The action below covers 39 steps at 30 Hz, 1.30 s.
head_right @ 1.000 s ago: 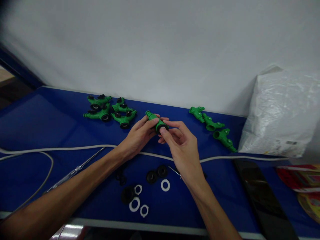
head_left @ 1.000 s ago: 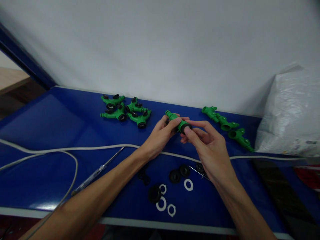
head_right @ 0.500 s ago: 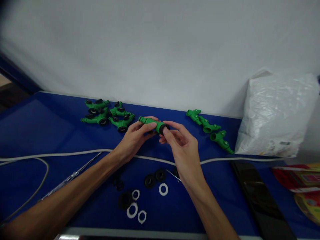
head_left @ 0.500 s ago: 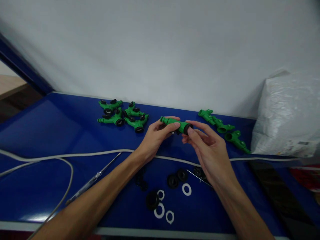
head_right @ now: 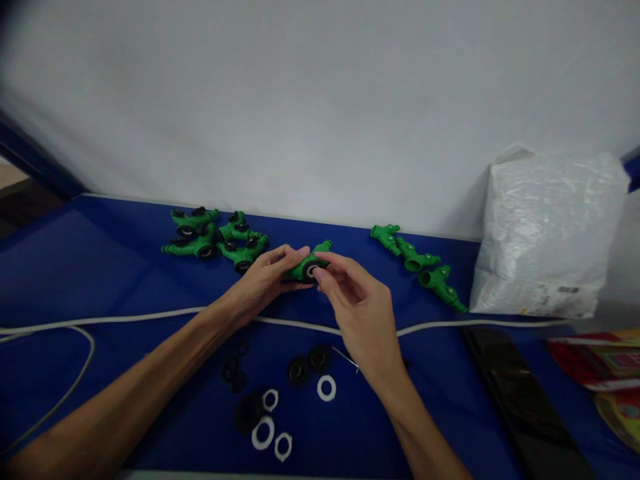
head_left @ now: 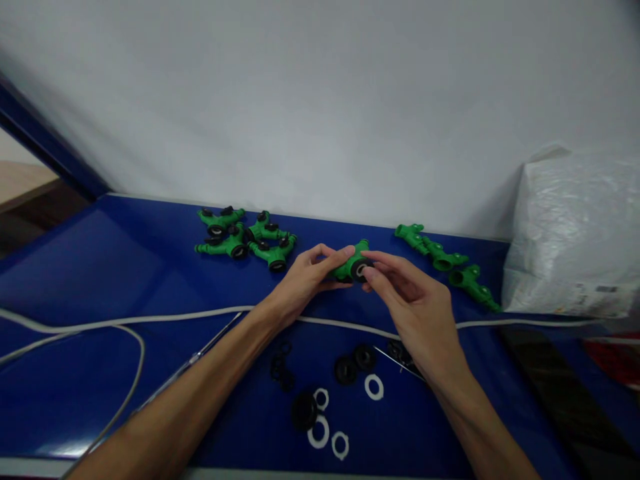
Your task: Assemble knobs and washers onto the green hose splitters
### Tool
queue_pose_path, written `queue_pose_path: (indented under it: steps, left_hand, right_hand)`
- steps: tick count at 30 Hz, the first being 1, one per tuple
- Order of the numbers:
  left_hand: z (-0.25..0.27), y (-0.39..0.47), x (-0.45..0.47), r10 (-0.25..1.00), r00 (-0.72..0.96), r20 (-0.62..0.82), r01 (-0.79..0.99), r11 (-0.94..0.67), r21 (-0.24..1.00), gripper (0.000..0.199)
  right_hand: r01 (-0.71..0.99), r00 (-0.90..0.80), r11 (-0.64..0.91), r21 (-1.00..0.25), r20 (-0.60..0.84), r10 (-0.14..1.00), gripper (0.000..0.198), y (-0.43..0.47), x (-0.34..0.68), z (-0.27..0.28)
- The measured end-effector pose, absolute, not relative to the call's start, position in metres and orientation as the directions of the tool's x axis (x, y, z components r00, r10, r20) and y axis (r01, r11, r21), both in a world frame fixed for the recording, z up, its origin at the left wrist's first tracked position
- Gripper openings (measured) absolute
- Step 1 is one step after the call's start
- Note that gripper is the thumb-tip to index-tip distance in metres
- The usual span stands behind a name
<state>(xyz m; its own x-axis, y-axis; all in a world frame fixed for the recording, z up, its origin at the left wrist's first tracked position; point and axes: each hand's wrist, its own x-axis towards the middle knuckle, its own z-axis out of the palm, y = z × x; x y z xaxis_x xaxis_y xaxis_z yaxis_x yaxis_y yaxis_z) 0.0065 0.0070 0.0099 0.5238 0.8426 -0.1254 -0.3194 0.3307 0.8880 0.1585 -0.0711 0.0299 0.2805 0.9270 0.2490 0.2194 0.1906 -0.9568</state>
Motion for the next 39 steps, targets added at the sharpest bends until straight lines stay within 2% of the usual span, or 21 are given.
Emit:
queue_pose_path:
  steps: [8, 14, 30, 39]
  left_hand:
    - [0.003, 0.009, 0.01, 0.816, 0.553, -0.172, -0.417, 0.449, 0.79, 0.031]
    - [0.004, 0.008, 0.013, 0.817, 0.535, -0.215, -0.456, 0.494, 0.741, 0.024]
    - [0.001, 0.002, 0.018, 0.877, 0.443, -0.183, -0.48, 0.405, 0.778, 0.036]
    - [-0.002, 0.001, 0.019, 0.895, 0.419, -0.151, -0.492, 0.363, 0.791, 0.035]
  right_hand:
    - [0.113, 0.185, 0.095, -0.989, 0.115, 0.976, 0.035, -0.072, 0.157, 0.029]
    - [0.076, 0.142, 0.12, -0.99, 0.13, 0.981, 0.032, -0.072, 0.155, 0.029]
    - [0.111, 0.18, 0.116, -0.987, 0.135, 0.974, 0.029, -0.072, 0.156, 0.028]
    - [0.1, 0.212, 0.107, -0.989, 0.126, 0.969, 0.028, -0.073, 0.155, 0.03]
